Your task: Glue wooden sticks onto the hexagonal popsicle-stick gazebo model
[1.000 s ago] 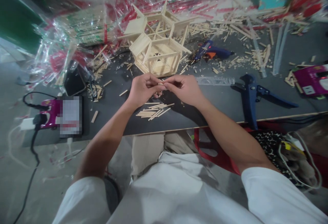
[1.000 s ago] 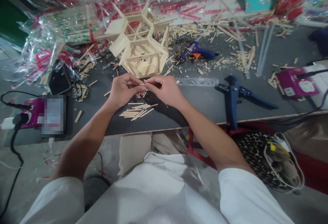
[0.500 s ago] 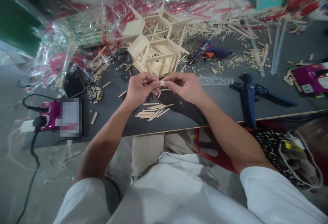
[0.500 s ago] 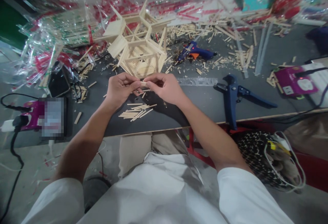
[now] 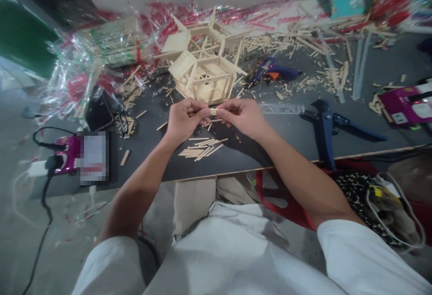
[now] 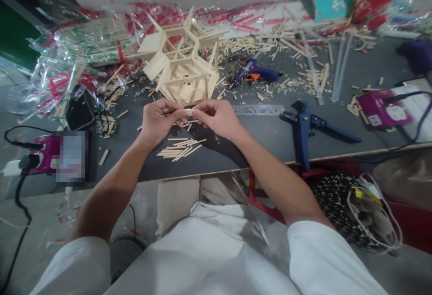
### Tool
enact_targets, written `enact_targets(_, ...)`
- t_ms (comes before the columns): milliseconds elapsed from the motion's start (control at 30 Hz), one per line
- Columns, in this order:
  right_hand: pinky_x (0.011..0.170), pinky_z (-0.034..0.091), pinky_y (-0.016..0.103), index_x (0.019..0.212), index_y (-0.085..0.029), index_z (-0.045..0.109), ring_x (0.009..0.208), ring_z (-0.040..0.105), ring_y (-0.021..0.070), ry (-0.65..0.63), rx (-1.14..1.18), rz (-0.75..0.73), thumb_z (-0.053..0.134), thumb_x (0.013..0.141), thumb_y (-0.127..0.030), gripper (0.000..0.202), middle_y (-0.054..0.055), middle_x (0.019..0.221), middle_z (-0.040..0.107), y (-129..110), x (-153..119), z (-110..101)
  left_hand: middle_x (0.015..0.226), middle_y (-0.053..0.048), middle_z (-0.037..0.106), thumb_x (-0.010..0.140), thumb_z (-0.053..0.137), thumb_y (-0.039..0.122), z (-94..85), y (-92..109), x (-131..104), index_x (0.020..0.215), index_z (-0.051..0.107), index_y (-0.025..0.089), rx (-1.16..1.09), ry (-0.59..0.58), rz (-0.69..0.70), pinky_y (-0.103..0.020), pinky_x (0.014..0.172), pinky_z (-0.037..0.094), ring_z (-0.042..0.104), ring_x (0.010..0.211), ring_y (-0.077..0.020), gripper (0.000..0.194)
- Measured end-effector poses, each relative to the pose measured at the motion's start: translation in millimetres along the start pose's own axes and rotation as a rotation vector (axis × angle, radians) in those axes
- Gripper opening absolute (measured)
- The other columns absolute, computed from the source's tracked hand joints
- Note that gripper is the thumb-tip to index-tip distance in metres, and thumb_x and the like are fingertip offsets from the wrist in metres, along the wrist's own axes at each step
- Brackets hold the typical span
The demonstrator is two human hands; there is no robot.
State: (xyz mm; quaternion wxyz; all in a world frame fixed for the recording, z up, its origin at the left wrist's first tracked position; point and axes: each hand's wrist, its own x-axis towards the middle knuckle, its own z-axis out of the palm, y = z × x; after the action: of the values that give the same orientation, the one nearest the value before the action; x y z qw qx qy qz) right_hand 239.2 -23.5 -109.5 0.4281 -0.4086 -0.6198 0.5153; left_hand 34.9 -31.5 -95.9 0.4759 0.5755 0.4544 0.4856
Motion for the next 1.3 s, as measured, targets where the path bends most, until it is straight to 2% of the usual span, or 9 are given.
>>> enact_targets(167,0.058,0.054,0.026,0.096,-0.017,0.076,0.060,0.062,0.0128,0.032,-0.077,-0.054,0.077,0.089,-0.054,0.038,0.002,0.073,0.072,-1.9,-3.3,1.4,0.064,-0.002,0.073,0.076,0.091,0.033,2.4,8.4,-1.7,0.083,0.066,0.014,-0.012,0.024,-0.072,-0.023,0.057,0.062,0.075,0.059,-0.0161,0.032)
enact_targets(300,0.070,0.057,0.029,0.118,-0.021,0.077,0.072,0.067,0.0144,0.027,-0.256,-0.334,0.077,0.093,-0.054,0.042,0.005,0.097,0.078,-4.4,-7.3,2.6,0.062,-0.003,0.073,0.070,0.096,0.037,1.6,11.0,-1.5,0.082,0.068,0.012,-0.128,0.015,-0.108,-0.024,0.056,0.061,0.074,0.056,-0.0166,0.039)
enact_targets(467,0.079,0.059,0.032,0.113,-0.023,0.079,0.078,0.072,0.0167,0.039,-0.419,-0.469,0.073,0.098,-0.055,0.036,0.006,0.100,0.081,-0.8,-6.8,0.3,0.069,-0.007,0.077,0.066,0.100,0.039,-2.4,13.1,-1.0,0.083,0.070,0.011,-0.201,-0.001,-0.256,-0.022,0.058,0.060,0.076,0.063,-0.0172,0.044)
enact_targets(633,0.093,0.061,0.033,0.114,-0.024,0.079,0.104,0.077,0.0188,-0.023,-0.513,-0.668,0.061,0.108,-0.039,0.023,0.006,0.113,0.081,4.3,-6.0,-1.2,0.066,-0.006,0.075,0.058,0.104,0.034,-9.1,17.3,1.0,0.080,0.075,0.008,-0.318,-0.109,-0.427,-0.015,0.054,0.054,0.070,0.058,-0.0105,0.045)
enact_targets(733,0.097,0.061,0.034,0.113,-0.025,0.079,0.107,0.076,0.0191,-0.014,-0.610,-0.718,0.058,0.110,-0.034,0.023,0.006,0.114,0.081,6.1,-8.2,0.3,0.063,-0.004,0.072,0.061,0.103,0.029,-11.6,18.0,2.0,0.079,0.077,0.008,-0.337,-0.142,-0.476,-0.013,0.052,0.052,0.066,0.055,-0.0073,0.038)
enact_targets(933,0.094,0.060,0.035,0.105,-0.023,0.079,0.102,0.077,0.0201,0.032,-0.558,-0.649,0.058,0.109,-0.032,0.024,0.006,0.106,0.082,5.4,-8.4,1.3,0.074,-0.007,0.076,0.076,0.097,0.033,-7.5,14.6,0.0,0.083,0.075,0.008,-0.305,-0.165,-0.460,-0.015,0.055,0.054,0.068,0.058,-0.0080,0.034)
enact_targets(1033,0.080,0.059,0.034,0.098,-0.021,0.079,0.082,0.075,0.0192,0.056,-0.449,-0.416,0.065,0.104,-0.034,0.021,0.006,0.094,0.081,1.5,-5.8,-0.4,0.073,-0.007,0.075,0.093,0.082,0.048,-3.0,12.3,-1.3,0.093,0.070,0.010,-0.186,-0.168,-0.411,-0.020,0.049,0.055,0.068,0.053,-0.0112,0.040)
enact_targets(1133,0.063,0.052,0.030,0.095,-0.018,0.078,0.059,0.065,0.0150,0.033,-0.262,-0.169,0.071,0.096,-0.038,0.021,0.002,0.075,0.075,-3.6,-3.6,-1.9,0.074,-0.006,0.073,0.101,0.069,0.056,-1.0,11.3,-1.1,0.096,0.066,0.011,-0.050,-0.149,-0.296,-0.020,0.041,0.050,0.066,0.048,-0.0116,0.045)
enact_targets(1300,0.058,0.047,0.027,0.088,-0.017,0.074,0.057,0.060,0.0132,-0.100,-0.131,-0.015,0.071,0.088,-0.045,0.028,0.001,0.068,0.070,-11.3,-2.7,-2.6,0.075,-0.007,0.074,0.106,0.064,0.044,-4.0,17.8,-0.9,0.090,0.069,0.011,0.096,-0.226,-0.229,-0.017,0.036,0.042,0.062,0.044,-0.0088,0.037)
